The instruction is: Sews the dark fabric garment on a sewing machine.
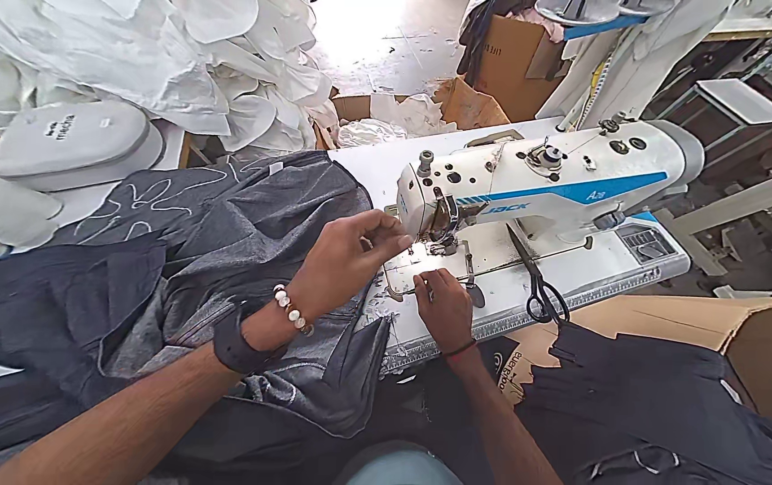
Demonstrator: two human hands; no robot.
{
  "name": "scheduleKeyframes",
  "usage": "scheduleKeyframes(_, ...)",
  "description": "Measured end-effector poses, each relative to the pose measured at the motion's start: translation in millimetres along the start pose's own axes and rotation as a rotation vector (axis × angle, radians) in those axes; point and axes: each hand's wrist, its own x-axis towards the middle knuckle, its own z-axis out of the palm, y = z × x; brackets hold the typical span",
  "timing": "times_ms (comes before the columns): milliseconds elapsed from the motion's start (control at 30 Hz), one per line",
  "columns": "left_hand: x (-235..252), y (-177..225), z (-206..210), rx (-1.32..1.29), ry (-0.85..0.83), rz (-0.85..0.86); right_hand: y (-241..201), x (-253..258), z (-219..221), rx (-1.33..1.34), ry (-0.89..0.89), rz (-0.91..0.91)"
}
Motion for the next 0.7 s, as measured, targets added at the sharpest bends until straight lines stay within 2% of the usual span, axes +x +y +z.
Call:
scheduleKeyframes(100, 10, 20, 12, -0.031, 0.030, -0.103, -1, 0, 0, -0.004, -0.004, -0.005)
scheduleKeyframes(233, 18, 40, 28, -0.377, 0.027, -0.353, 1, -2, 1, -0.021, 0.003, -0.009)
scheduleKeyframes(300, 18, 38, 30, -0.489, 0.052, -0.382, 1, -2, 1, -0.019, 0.005, -0.012)
scheduleKeyframes(433, 17, 24, 38, -0.556, 0.099, -0.219, 1, -2, 0, -0.016, 0.004, -0.015)
scheduleKeyframes(600, 5, -3, 31, -0.811, -0.051, 0.032, 2, -3, 1, 0.006, 0.013, -0.019)
scheduleKeyframes(633, 2, -7, 28, -0.808, -0.078, 0.074, 3, -3, 1, 0.007, 0.012, -0.021)
scheduleKeyframes(700, -8, -7, 15, -0.583, -0.087, 0.200, 4, -2, 1, 0.011, 0.010, -0.025)
